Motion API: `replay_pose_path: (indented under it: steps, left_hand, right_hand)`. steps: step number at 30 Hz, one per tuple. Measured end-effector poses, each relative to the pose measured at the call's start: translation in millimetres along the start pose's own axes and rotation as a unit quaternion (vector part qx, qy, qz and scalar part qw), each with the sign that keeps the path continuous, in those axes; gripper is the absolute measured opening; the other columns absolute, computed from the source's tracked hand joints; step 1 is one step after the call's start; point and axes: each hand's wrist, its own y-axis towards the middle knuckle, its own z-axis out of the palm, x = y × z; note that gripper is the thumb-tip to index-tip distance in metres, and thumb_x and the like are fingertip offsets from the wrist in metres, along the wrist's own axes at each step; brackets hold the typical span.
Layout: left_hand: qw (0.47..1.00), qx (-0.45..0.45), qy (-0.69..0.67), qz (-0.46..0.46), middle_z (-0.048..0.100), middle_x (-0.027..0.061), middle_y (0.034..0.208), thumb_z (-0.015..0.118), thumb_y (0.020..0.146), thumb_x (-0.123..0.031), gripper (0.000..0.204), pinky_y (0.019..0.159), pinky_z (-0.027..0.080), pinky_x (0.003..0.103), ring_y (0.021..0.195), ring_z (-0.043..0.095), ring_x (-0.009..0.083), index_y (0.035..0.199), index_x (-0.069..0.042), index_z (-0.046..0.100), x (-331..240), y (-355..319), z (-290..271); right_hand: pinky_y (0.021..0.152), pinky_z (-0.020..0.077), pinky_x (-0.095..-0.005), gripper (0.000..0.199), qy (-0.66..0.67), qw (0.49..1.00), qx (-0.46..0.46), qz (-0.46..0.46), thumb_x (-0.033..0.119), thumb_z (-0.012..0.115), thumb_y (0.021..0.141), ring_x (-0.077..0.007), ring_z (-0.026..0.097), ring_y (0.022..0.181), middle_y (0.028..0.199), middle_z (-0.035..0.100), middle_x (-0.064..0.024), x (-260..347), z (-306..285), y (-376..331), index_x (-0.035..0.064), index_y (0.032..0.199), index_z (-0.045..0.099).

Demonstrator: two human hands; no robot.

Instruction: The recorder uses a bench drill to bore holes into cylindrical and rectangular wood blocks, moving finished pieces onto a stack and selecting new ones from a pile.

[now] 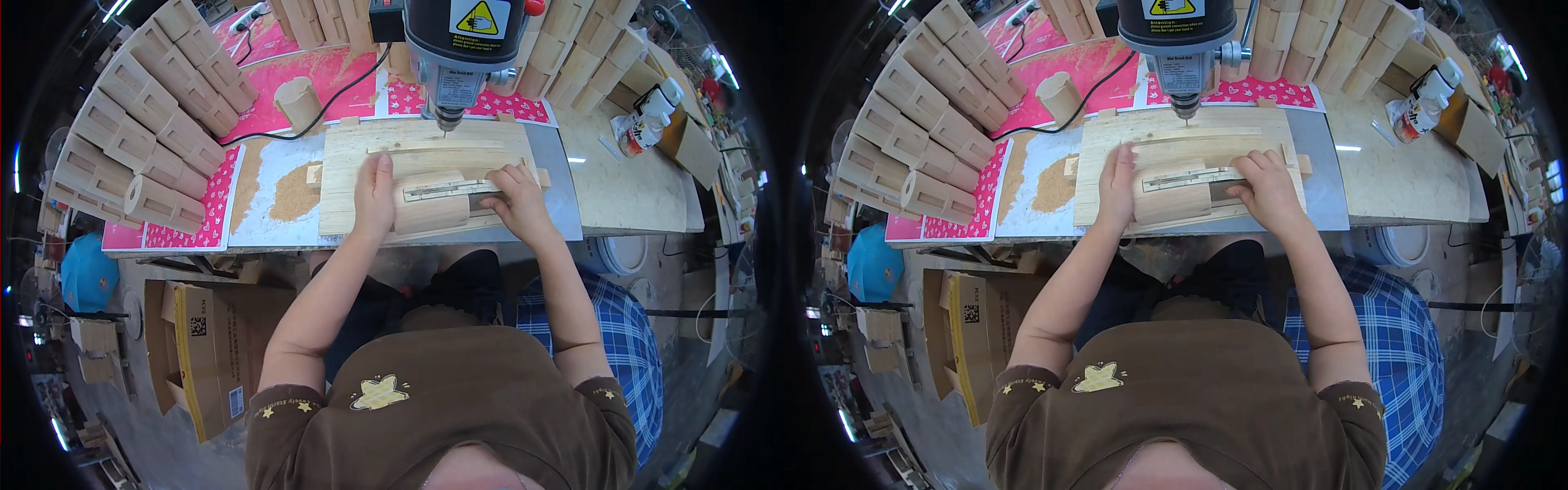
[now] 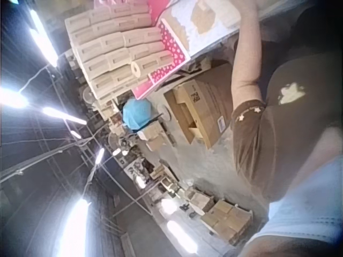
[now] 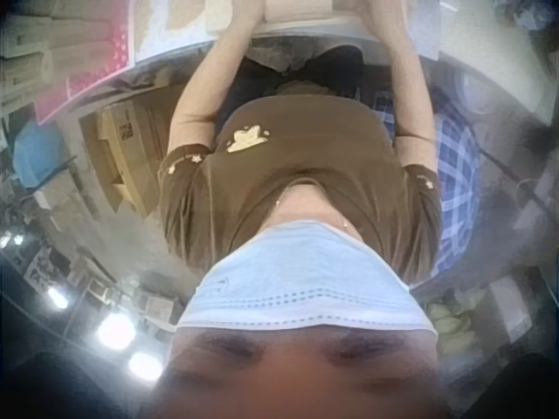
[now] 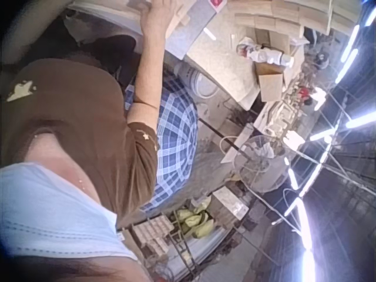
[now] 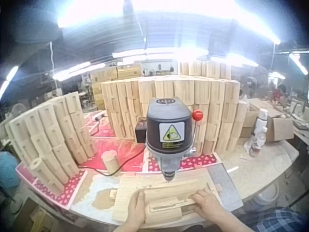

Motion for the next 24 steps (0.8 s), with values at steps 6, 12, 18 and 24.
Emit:
replay_pose_path:
  steps: [6,12,18,24]
  left_hand:
    - [0.994,0.060,0.060,-0.064,0.056,0.0173,0.094,0.047,0.092,-0.034,0.039,0.082,0.039,0.036,0.091,0.053,0.0251,0.105,0.002,0.055,-5,-23,-14]
    - [0.943,0.113,0.241,0.201,0.056,0.0117,0.103,0.067,0.075,-0.038,0.061,0.092,0.028,0.044,0.100,0.050,0.0245,0.119,0.001,0.053,8,-24,-5]
    - [0.928,0.108,0.321,0.158,0.056,0.0053,0.097,0.081,0.054,-0.037,0.075,0.088,0.029,0.040,0.098,0.051,0.0216,0.119,-0.008,0.056,24,-2,-17]
    - [0.935,0.129,0.301,0.139,0.058,0.0002,0.082,0.081,0.055,-0.026,0.058,0.084,0.031,0.038,0.089,0.053,0.0202,0.109,-0.014,0.063,28,11,-20]
  right_hand:
    - [0.076,0.0427,-0.0395,0.034,-0.042,0.999,-0.023,0.016,0.010,0.072,0.065,-0.0317,0.051,0.085,0.087,0.056,-0.0109,-13,-2,9,0.0054,0.095,0.059]
    - [0.077,0.0434,-0.0390,0.037,-0.072,0.994,-0.066,0.046,0.010,0.073,0.064,-0.0314,0.052,0.087,0.089,0.058,-0.0100,-44,8,41,0.0062,0.098,0.060]
    - [0.080,0.0437,-0.0391,0.040,-0.056,0.996,-0.051,0.049,0.008,0.074,0.063,-0.0325,0.053,0.090,0.091,0.058,-0.0111,-26,25,53,0.0076,0.100,0.060]
    - [0.082,0.0444,-0.0309,0.035,0.354,0.917,-0.174,0.061,0.009,0.071,0.076,-0.0203,0.056,0.095,0.094,0.060,-0.0051,-33,2,64,0.0054,0.108,0.056]
